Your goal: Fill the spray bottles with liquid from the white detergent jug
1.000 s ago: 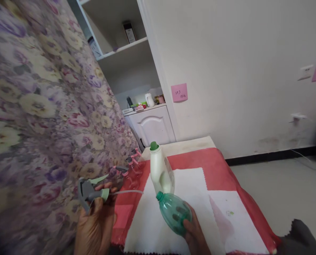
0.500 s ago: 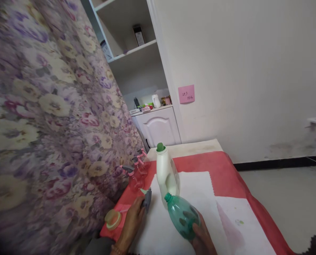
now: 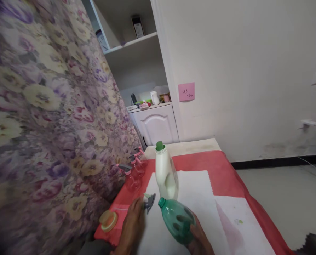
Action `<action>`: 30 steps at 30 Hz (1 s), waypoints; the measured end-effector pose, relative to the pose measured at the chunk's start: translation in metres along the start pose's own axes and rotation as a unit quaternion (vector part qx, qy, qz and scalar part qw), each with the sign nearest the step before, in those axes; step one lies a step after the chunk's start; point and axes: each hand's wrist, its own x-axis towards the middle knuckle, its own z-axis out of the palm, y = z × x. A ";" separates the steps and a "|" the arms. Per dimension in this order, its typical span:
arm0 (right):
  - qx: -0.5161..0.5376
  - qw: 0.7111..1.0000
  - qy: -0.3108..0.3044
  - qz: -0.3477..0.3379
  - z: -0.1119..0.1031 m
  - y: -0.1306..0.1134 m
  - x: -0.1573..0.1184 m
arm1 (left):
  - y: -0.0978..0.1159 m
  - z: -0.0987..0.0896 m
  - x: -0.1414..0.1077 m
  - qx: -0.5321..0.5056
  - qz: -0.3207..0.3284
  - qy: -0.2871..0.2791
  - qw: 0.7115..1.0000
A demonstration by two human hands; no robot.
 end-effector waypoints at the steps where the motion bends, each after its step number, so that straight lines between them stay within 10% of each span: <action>1: 0.001 1.000 -0.006 0.002 0.003 0.000 -0.001 | 0.003 0.000 -0.006 -0.038 -0.001 0.019 0.999; 3: -0.001 1.000 -0.014 0.011 0.010 0.001 -0.003 | 0.013 0.004 -0.021 -0.160 -0.018 0.049 0.986; 7: -0.012 1.000 -0.019 0.015 0.023 0.009 -0.006 | 0.046 0.028 -0.055 -0.390 -0.044 -0.091 0.915; 12: -0.053 0.998 -0.043 0.009 0.023 0.025 -0.003 | 0.071 0.050 -0.069 -0.500 -0.056 -0.129 0.855; 21: -0.360 0.922 0.067 -0.127 0.020 -0.006 0.024 | 0.027 0.051 -0.051 -0.365 -0.048 0.051 0.928; 30: -0.427 0.882 0.022 -0.199 0.091 -0.002 0.092 | -0.002 0.068 -0.042 -0.342 -0.017 -0.038 0.939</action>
